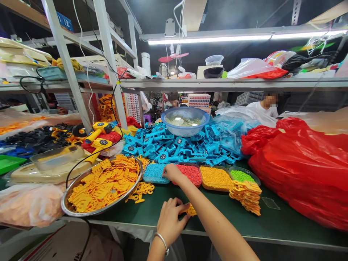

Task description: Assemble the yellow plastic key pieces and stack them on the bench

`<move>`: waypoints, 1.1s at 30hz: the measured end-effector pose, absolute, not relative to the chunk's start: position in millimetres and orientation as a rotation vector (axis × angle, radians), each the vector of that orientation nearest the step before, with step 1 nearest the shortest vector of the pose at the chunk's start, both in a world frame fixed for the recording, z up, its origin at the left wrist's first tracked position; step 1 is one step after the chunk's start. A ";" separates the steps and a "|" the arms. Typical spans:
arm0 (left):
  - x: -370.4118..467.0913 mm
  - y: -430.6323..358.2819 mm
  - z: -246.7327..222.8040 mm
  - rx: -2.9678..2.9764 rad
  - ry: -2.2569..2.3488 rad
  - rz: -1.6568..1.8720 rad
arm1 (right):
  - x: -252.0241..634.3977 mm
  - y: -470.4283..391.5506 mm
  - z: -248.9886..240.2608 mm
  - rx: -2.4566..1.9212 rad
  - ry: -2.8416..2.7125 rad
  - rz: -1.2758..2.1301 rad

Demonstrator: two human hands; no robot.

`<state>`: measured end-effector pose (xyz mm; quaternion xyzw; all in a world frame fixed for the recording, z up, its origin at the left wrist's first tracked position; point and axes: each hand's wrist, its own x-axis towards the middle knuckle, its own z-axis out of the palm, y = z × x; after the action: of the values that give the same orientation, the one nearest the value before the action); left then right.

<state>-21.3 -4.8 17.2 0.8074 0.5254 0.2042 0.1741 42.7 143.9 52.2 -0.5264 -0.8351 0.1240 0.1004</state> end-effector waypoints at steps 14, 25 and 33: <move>-21.2 -3.2 13.8 2.246 1.479 0.665 | 120.2 28.8 26.3 -1.394 -1.773 0.408; -19.4 -2.9 13.7 2.319 1.475 0.615 | 142.9 -8.7 -14.7 -1.571 -1.641 0.452; -9.6 1.8 14.1 2.272 1.433 0.681 | 145.6 -8.6 -12.2 -1.575 -1.663 0.486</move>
<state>-9.6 1.8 14.1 0.8059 0.5083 0.2415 0.1840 145.6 -8.6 -12.2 -0.6196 -0.6541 0.1912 0.3894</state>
